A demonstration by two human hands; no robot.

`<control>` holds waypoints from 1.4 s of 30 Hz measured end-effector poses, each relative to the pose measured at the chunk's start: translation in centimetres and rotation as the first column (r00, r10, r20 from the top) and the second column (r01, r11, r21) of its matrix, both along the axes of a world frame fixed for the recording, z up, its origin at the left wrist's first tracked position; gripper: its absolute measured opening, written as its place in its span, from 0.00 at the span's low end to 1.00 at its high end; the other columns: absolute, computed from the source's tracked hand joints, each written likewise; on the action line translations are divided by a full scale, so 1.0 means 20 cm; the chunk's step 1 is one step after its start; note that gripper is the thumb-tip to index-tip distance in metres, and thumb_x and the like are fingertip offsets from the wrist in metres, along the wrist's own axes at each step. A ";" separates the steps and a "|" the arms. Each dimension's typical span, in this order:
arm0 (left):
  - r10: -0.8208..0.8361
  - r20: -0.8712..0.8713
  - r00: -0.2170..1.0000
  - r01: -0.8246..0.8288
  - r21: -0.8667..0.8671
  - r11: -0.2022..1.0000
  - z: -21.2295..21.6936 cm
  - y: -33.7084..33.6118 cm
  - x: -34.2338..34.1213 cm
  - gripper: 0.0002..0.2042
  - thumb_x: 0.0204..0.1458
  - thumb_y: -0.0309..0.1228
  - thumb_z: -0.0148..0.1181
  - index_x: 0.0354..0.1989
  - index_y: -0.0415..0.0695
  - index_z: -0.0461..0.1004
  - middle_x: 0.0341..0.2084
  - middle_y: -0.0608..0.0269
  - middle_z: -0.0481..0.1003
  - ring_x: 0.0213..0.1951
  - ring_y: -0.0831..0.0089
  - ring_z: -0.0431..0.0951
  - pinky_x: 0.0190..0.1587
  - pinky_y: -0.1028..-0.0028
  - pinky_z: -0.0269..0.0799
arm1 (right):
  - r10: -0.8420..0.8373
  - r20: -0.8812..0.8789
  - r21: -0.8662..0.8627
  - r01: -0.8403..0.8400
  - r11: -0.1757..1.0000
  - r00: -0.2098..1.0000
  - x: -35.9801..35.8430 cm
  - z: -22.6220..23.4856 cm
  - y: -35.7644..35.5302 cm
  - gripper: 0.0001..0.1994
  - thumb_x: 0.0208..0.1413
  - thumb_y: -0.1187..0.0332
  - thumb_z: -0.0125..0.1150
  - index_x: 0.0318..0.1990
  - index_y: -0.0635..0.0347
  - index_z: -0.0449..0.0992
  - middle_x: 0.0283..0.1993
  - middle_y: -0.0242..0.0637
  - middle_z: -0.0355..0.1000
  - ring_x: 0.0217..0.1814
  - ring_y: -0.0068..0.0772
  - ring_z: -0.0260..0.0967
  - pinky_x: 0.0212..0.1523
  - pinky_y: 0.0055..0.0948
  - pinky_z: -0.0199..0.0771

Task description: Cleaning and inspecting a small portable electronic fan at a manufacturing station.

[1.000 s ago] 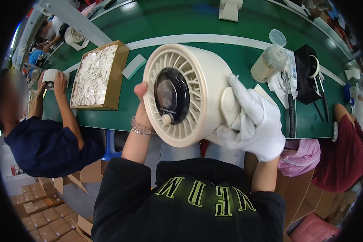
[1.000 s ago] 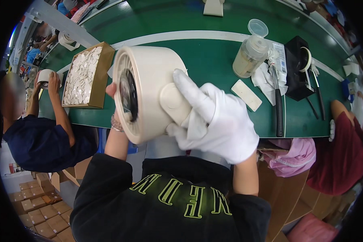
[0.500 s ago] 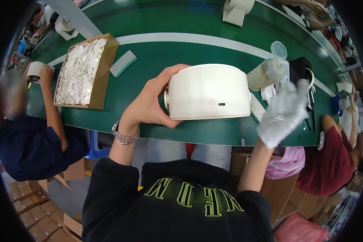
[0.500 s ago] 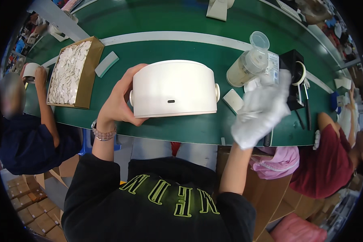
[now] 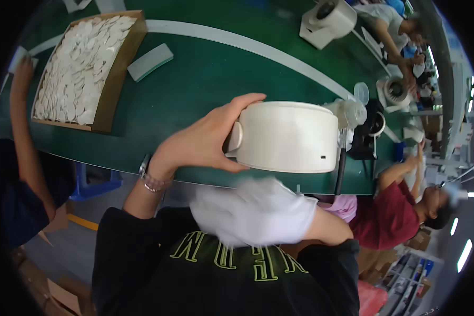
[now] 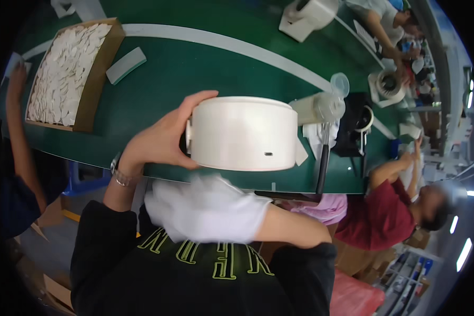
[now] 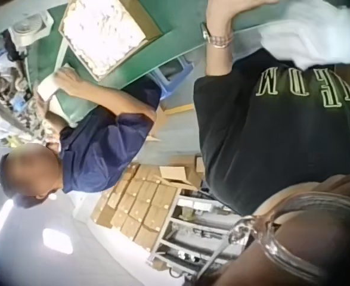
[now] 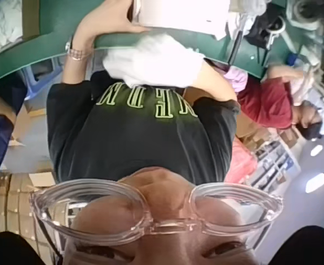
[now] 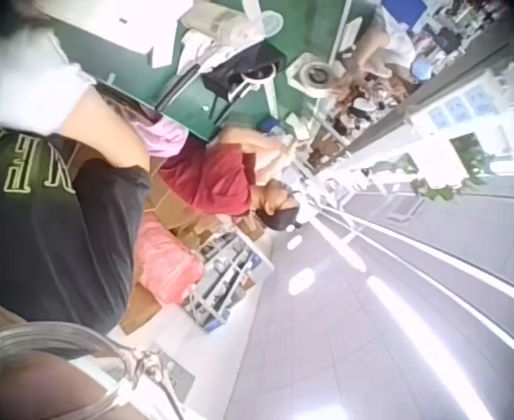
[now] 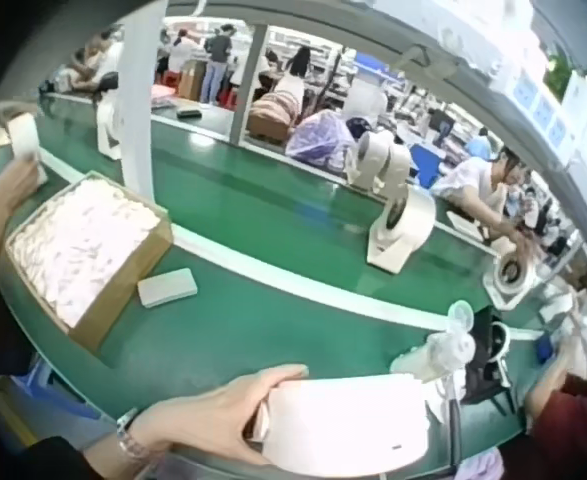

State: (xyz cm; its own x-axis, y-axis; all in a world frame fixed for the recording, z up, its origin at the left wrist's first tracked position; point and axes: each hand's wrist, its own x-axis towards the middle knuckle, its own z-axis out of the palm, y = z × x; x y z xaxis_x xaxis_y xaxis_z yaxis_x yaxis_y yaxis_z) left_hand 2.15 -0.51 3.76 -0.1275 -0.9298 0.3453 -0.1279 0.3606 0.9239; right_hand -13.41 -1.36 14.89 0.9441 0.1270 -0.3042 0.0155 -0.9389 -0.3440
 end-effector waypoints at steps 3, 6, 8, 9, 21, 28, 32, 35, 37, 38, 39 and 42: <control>0.146 0.065 0.987 -0.151 0.081 0.985 -0.08 0.07 0.02 0.39 0.33 0.32 0.69 0.57 0.39 0.57 0.51 0.52 0.65 0.55 0.61 0.65 0.56 0.66 0.60 | -0.070 0.312 0.289 -0.024 0.957 0.947 -0.15 0.13 -0.21 0.21 0.45 0.63 0.54 0.47 0.64 0.71 0.49 0.50 0.67 0.50 0.39 0.69 0.46 0.32 0.70; 0.215 0.240 0.946 -0.221 -0.003 0.975 -0.08 0.09 -0.04 0.35 0.31 0.29 0.68 0.52 0.37 0.60 0.44 0.49 0.68 0.49 0.55 0.67 0.53 0.64 0.59 | -0.432 0.611 -0.063 0.585 0.809 0.663 -0.16 0.12 -0.28 0.24 0.45 0.59 0.59 0.49 0.62 0.70 0.51 0.52 0.65 0.55 0.45 0.66 0.51 0.39 0.68; 0.254 0.268 0.929 -0.263 -0.002 0.965 -0.11 0.11 -0.04 0.33 0.31 0.28 0.67 0.50 0.37 0.61 0.42 0.50 0.68 0.48 0.55 0.67 0.53 0.64 0.59 | -0.302 0.541 -0.294 0.513 0.807 0.785 -0.03 0.11 -0.23 0.23 0.45 0.59 0.59 0.49 0.61 0.71 0.50 0.52 0.66 0.54 0.47 0.66 0.50 0.40 0.69; 0.268 0.307 0.913 -0.275 -0.020 0.961 -0.12 0.10 -0.05 0.31 0.31 0.27 0.67 0.49 0.37 0.62 0.41 0.51 0.69 0.47 0.56 0.67 0.52 0.65 0.59 | -0.190 0.454 -0.509 0.429 0.746 0.871 0.02 0.10 -0.20 0.23 0.44 0.58 0.60 0.48 0.61 0.72 0.49 0.51 0.67 0.52 0.49 0.67 0.49 0.40 0.69; -0.042 0.011 0.999 0.039 0.234 0.971 0.08 0.12 0.01 0.14 0.40 0.31 0.66 0.32 0.39 0.70 0.28 0.55 0.73 0.33 0.68 0.74 0.39 0.73 0.66 | -0.623 0.489 0.232 0.598 0.767 0.611 -0.05 0.09 -0.14 0.16 0.56 0.70 0.43 0.47 0.69 0.72 0.44 0.45 0.74 0.48 0.34 0.71 0.47 0.27 0.71; -0.236 -0.198 0.951 0.286 0.282 0.916 0.07 -0.06 -0.09 0.19 0.52 0.45 0.56 0.30 0.36 0.73 0.26 0.56 0.75 0.31 0.76 0.75 0.36 0.75 0.70 | -0.350 0.713 -0.225 0.671 0.706 0.607 -0.01 0.01 -0.23 0.15 0.52 0.77 0.52 0.49 0.60 0.73 0.42 0.41 0.74 0.46 0.31 0.71 0.45 0.25 0.71; -0.186 -0.583 0.791 0.386 0.240 0.891 0.15 -0.10 -0.18 0.25 0.55 0.52 0.48 0.37 0.37 0.73 0.29 0.59 0.75 0.32 0.76 0.75 0.39 0.75 0.71 | -0.579 0.726 0.060 0.806 0.589 0.370 -0.03 0.03 -0.25 0.13 0.53 0.76 0.53 0.46 0.61 0.74 0.41 0.42 0.75 0.46 0.31 0.71 0.47 0.26 0.70; -0.050 -0.732 0.679 0.383 0.295 0.876 0.20 -0.13 -0.19 0.27 0.55 0.53 0.46 0.41 0.36 0.72 0.31 0.59 0.76 0.33 0.74 0.75 0.39 0.75 0.71 | -0.453 0.748 -0.123 0.771 0.625 0.486 -0.02 0.00 -0.20 0.16 0.46 0.73 0.56 0.45 0.59 0.74 0.40 0.40 0.74 0.45 0.36 0.70 0.48 0.34 0.67; -0.055 -0.924 0.379 0.603 0.201 0.772 0.13 -0.16 -0.11 0.28 0.56 0.52 0.46 0.45 0.34 0.69 0.35 0.57 0.75 0.36 0.71 0.76 0.42 0.74 0.71 | -0.232 0.704 -0.419 0.657 0.627 0.671 0.00 -0.05 -0.14 0.19 0.41 0.71 0.58 0.46 0.56 0.73 0.40 0.36 0.73 0.45 0.38 0.68 0.47 0.40 0.65; -0.027 -0.977 0.212 0.689 0.130 0.713 0.11 -0.17 -0.08 0.28 0.56 0.51 0.46 0.48 0.32 0.67 0.37 0.56 0.75 0.38 0.70 0.76 0.44 0.73 0.71 | -0.247 0.692 -0.371 0.628 0.685 0.678 0.00 -0.10 -0.06 0.20 0.39 0.69 0.58 0.45 0.56 0.74 0.42 0.36 0.72 0.45 0.39 0.67 0.48 0.38 0.64; -0.047 -0.971 0.233 0.702 0.134 0.700 0.11 -0.18 -0.08 0.28 0.56 0.51 0.46 0.48 0.32 0.67 0.37 0.56 0.75 0.38 0.70 0.76 0.44 0.73 0.71 | -0.261 0.680 -0.327 0.603 0.728 0.685 -0.01 -0.13 -0.03 0.20 0.37 0.66 0.58 0.44 0.56 0.74 0.44 0.36 0.70 0.46 0.40 0.66 0.49 0.37 0.63; -0.071 -0.954 0.291 0.692 0.159 0.704 0.13 -0.15 -0.13 0.26 0.57 0.46 0.47 0.49 0.29 0.64 0.42 0.53 0.73 0.41 0.65 0.76 0.49 0.69 0.69 | -0.123 0.721 -0.409 0.562 0.719 0.682 -0.07 -0.21 -0.03 0.20 0.37 0.67 0.57 0.43 0.59 0.73 0.46 0.37 0.70 0.49 0.40 0.66 0.52 0.43 0.63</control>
State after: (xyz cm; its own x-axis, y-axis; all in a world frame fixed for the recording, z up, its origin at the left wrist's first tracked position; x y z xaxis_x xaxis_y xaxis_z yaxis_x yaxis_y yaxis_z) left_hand -0.44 -3.53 6.32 -0.4524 -0.8897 0.0621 0.8226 -0.3893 0.4145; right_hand -14.86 -2.06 10.59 0.8577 -0.2325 0.4586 -0.3556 -0.9124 0.2026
